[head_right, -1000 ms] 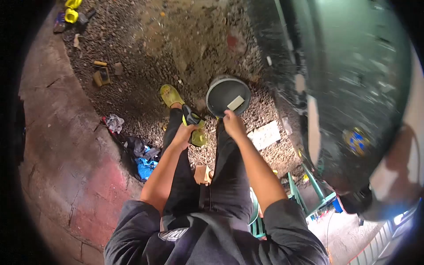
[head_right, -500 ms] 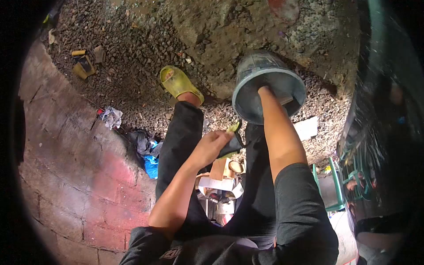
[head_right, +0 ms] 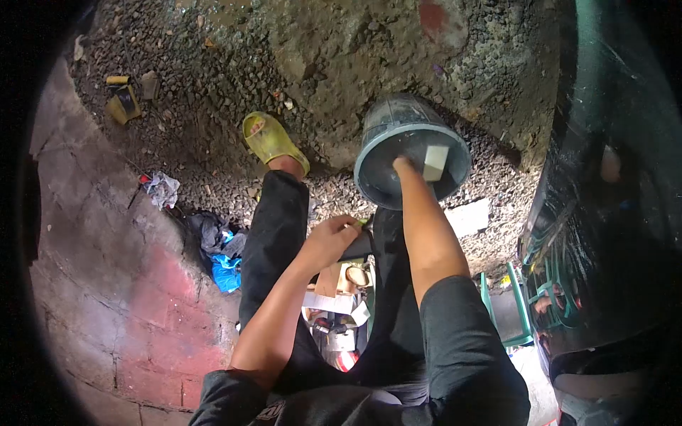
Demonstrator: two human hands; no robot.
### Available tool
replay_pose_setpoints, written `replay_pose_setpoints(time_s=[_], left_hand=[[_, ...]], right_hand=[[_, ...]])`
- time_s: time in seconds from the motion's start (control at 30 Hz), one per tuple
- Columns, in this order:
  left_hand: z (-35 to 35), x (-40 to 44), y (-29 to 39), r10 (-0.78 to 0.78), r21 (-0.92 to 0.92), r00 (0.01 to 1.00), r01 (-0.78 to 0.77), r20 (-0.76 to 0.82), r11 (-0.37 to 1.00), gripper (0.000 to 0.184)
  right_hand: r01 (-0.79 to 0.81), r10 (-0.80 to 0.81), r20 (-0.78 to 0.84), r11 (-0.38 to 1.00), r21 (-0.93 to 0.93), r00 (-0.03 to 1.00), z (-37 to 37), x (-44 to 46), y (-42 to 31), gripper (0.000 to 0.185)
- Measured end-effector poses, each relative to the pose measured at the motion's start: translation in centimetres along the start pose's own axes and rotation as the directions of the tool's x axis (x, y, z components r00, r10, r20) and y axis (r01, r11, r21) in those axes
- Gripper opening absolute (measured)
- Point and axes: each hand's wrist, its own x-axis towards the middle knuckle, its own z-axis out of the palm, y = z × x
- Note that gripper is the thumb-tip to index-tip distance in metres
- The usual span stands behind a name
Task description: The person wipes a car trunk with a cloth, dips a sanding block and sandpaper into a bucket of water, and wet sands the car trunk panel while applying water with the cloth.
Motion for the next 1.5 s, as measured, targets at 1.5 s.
replay_pose_setpoints(time_s=[1.5], left_hand=[[8.9, 28.8, -0.2, 0.16, 0.418, 0.964, -0.058, -0.212, 0.907, 0.056]], right_hand=[[0.045, -0.044, -0.012, 0.996, 0.076, 0.999, -2.6, -0.9, 7.8, 0.062]])
